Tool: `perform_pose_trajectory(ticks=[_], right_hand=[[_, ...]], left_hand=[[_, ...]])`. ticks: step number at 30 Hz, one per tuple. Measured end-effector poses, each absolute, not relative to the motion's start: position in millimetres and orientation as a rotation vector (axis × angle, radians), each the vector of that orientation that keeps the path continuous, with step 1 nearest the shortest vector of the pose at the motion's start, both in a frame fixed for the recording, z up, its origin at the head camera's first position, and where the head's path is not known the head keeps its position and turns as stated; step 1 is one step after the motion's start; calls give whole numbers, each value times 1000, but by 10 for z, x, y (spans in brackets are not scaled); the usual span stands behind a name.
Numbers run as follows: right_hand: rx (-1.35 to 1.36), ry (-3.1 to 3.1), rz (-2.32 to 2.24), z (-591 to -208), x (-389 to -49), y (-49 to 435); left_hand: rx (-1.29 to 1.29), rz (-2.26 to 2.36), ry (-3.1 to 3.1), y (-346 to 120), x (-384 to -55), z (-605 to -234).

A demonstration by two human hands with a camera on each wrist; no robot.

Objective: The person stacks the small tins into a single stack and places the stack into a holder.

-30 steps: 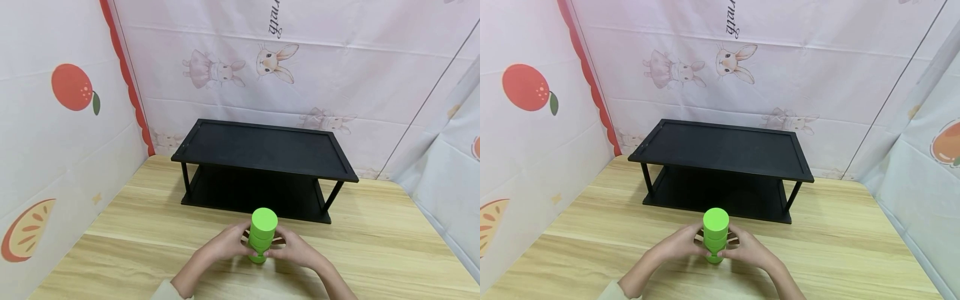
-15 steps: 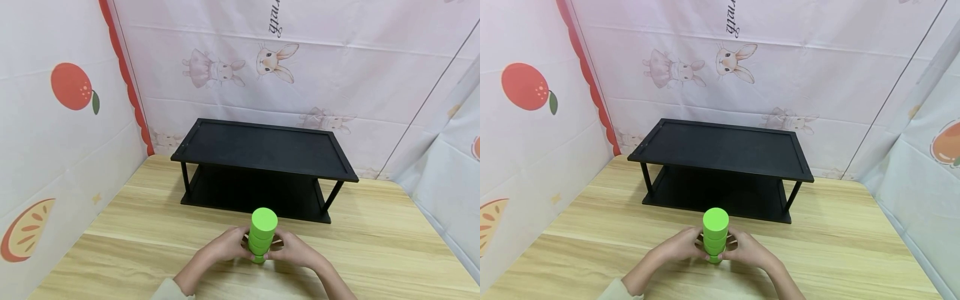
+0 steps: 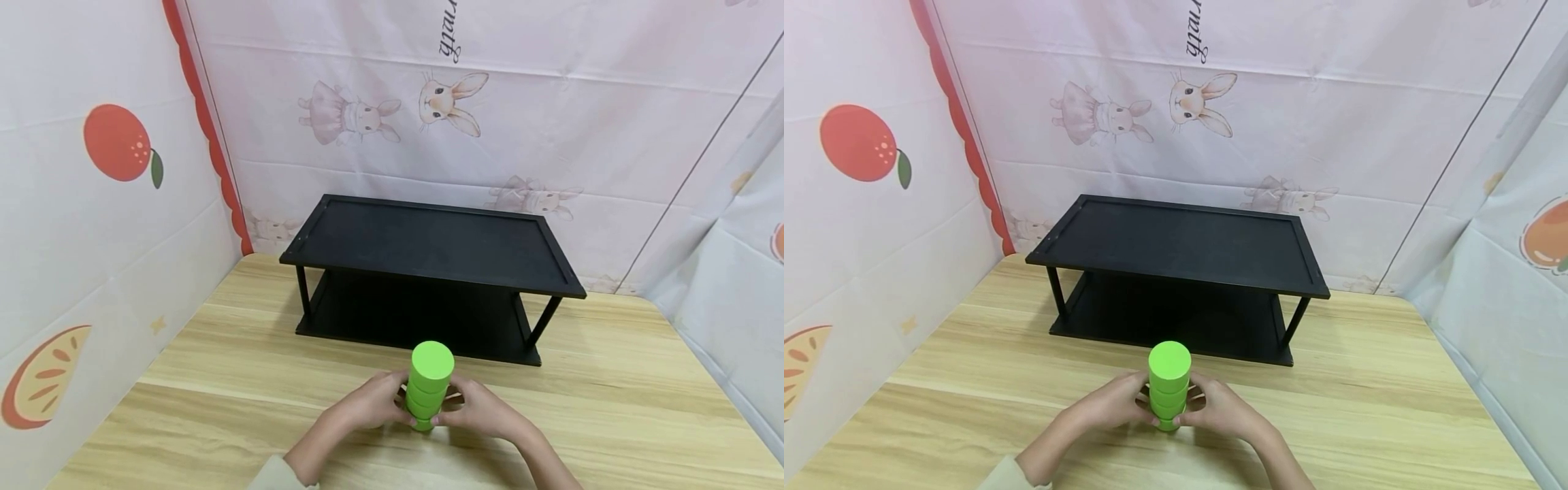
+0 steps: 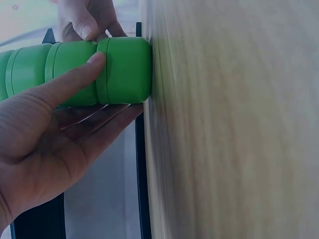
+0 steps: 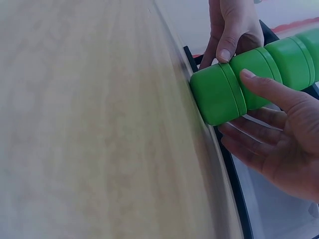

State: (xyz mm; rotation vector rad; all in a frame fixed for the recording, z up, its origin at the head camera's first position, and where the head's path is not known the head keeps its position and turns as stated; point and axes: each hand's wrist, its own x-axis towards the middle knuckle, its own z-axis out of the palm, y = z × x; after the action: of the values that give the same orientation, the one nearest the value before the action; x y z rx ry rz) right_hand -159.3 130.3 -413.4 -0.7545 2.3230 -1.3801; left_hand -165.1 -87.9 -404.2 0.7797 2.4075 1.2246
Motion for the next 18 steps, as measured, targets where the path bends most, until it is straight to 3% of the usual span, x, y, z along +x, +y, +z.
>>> perform_pose_trajectory(ticks=[18], right_hand=[[-769, 2364, -1316, -4179, -1618, 1332]], left_hand=[[813, 1217, 2408, -884, -1654, -4048]])
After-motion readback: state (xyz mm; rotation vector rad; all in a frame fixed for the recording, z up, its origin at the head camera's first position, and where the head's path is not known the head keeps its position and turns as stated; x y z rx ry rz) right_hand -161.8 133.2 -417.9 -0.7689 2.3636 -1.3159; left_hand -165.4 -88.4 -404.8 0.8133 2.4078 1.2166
